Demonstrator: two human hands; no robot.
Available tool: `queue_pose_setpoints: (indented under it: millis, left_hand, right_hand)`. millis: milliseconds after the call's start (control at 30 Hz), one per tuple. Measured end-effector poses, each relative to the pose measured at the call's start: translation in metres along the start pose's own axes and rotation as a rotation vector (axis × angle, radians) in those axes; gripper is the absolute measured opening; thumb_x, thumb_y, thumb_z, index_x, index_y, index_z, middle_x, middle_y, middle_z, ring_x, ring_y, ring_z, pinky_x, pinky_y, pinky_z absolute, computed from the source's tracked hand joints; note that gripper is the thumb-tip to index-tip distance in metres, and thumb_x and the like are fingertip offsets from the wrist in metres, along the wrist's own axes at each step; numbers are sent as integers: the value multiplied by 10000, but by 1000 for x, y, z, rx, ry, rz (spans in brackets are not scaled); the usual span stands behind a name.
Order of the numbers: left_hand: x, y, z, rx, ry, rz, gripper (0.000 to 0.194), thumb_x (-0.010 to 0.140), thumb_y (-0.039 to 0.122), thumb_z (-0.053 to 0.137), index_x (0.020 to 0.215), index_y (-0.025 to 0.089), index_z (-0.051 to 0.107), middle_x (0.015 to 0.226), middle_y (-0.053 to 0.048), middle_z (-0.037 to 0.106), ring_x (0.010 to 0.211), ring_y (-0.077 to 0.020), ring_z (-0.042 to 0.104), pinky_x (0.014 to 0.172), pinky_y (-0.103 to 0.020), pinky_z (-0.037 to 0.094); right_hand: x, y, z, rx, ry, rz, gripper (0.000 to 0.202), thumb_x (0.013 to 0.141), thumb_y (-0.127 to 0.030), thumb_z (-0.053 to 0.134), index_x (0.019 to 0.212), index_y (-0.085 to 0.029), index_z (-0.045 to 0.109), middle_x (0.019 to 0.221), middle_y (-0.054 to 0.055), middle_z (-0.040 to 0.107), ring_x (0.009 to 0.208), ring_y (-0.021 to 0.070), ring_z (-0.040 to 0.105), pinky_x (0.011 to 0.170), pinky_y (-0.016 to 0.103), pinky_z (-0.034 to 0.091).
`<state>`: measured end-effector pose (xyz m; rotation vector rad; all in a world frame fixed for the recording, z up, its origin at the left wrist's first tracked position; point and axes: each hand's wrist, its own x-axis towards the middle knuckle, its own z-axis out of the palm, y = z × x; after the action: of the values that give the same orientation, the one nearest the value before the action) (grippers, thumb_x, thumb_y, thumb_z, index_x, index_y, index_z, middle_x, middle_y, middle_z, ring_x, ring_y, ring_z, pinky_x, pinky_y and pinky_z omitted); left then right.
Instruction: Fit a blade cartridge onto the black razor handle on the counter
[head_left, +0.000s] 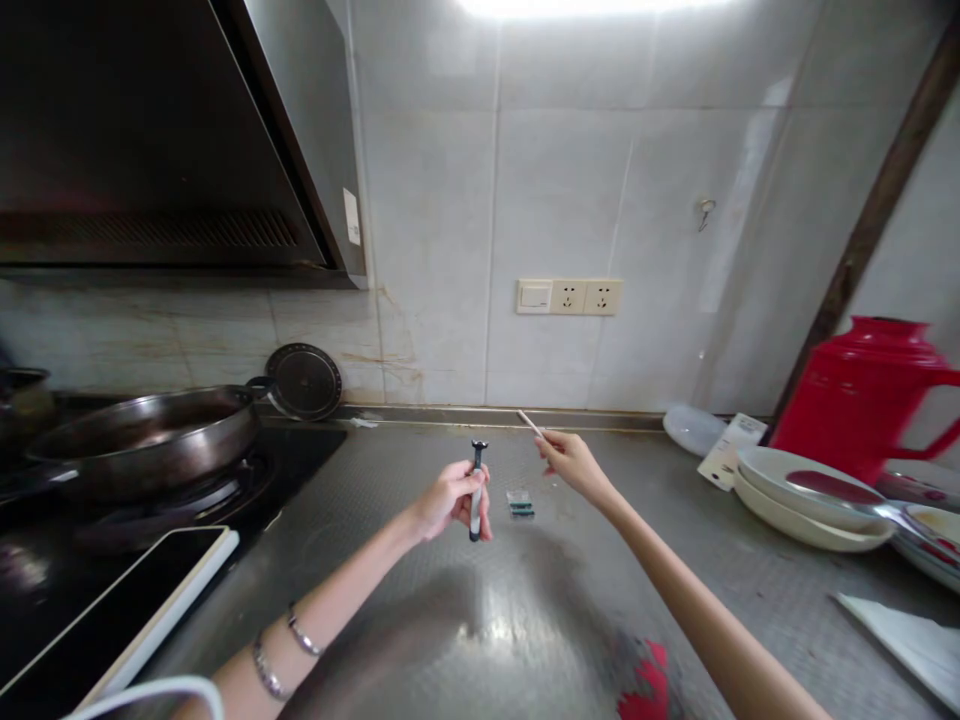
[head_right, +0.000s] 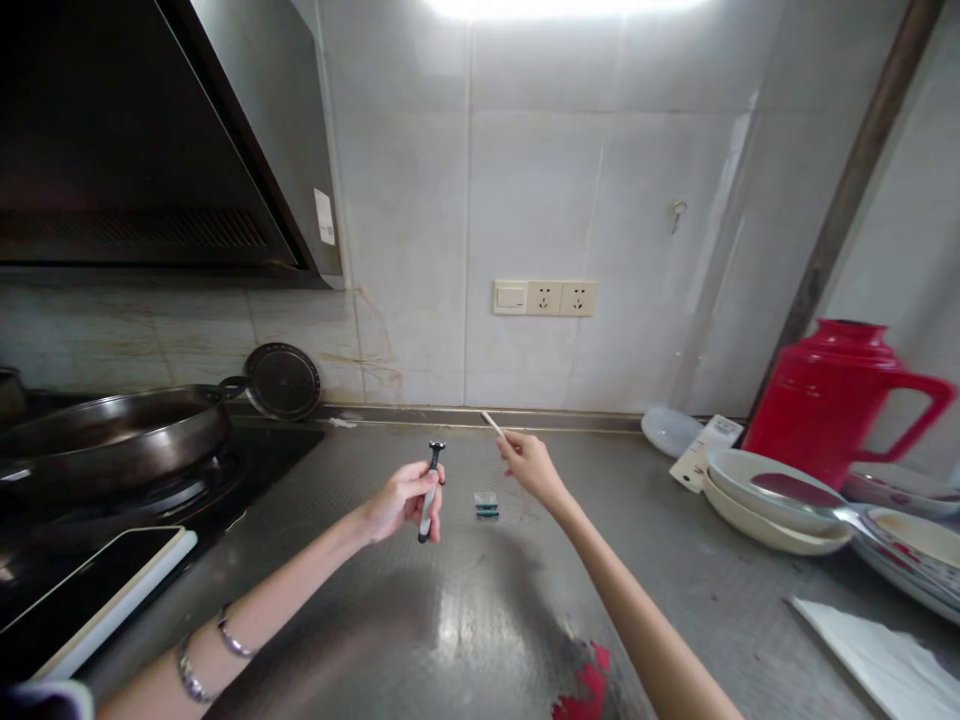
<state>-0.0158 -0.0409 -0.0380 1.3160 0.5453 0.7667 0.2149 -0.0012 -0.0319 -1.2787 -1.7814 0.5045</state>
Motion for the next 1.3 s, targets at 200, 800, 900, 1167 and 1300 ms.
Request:
queue_pose_setpoints:
  millis: [200, 800, 900, 1167, 1300]
  left_hand:
    - [-4, 16, 0, 77, -16, 44, 237, 809, 369, 488, 869, 179, 359, 589, -4, 591, 480, -221, 637, 391, -248, 451]
    - [-14, 40, -2, 126, -1, 133, 213, 813, 359, 483, 852, 177, 381, 574, -3, 587, 466, -196, 618, 416, -261, 466]
    - [-14, 41, -3, 128, -2, 141, 213, 813, 357, 484, 855, 178, 377, 572, -3, 587, 471, -199, 622, 418, -262, 469]
    - [-12, 38, -5, 140, -19, 115, 228, 810, 363, 484, 862, 178, 363, 563, -5, 587, 470, -205, 624, 408, -258, 465]
    - [-12, 37, -5, 156, -14, 108, 221, 809, 357, 480, 859, 175, 364, 576, -7, 584, 474, -206, 625, 412, -263, 470]
  right_hand:
    - [-14, -19, 10, -332, -101, 51, 427, 852, -410, 369, 613, -153, 613, 568, 42, 629, 488, 120, 545, 504, 207, 368]
    - [-33, -30, 98, -709, -314, 235, 305, 776, -261, 440, 912, -140, 686, 921, 179, 685, 841, 293, 654, 619, 303, 466]
    - [-36, -28, 100, -723, -316, 244, 306, 773, -238, 436, 931, -135, 678, 940, 182, 680, 871, 299, 647, 655, 320, 476]
    - [-40, -23, 99, -751, -312, 250, 309, 782, -221, 421, 948, -139, 669, 954, 181, 676, 886, 293, 643, 691, 342, 484]
    - [-43, -25, 99, -751, -309, 240, 307, 774, -213, 432, 954, -140, 670, 944, 181, 679, 871, 290, 647, 679, 335, 484]
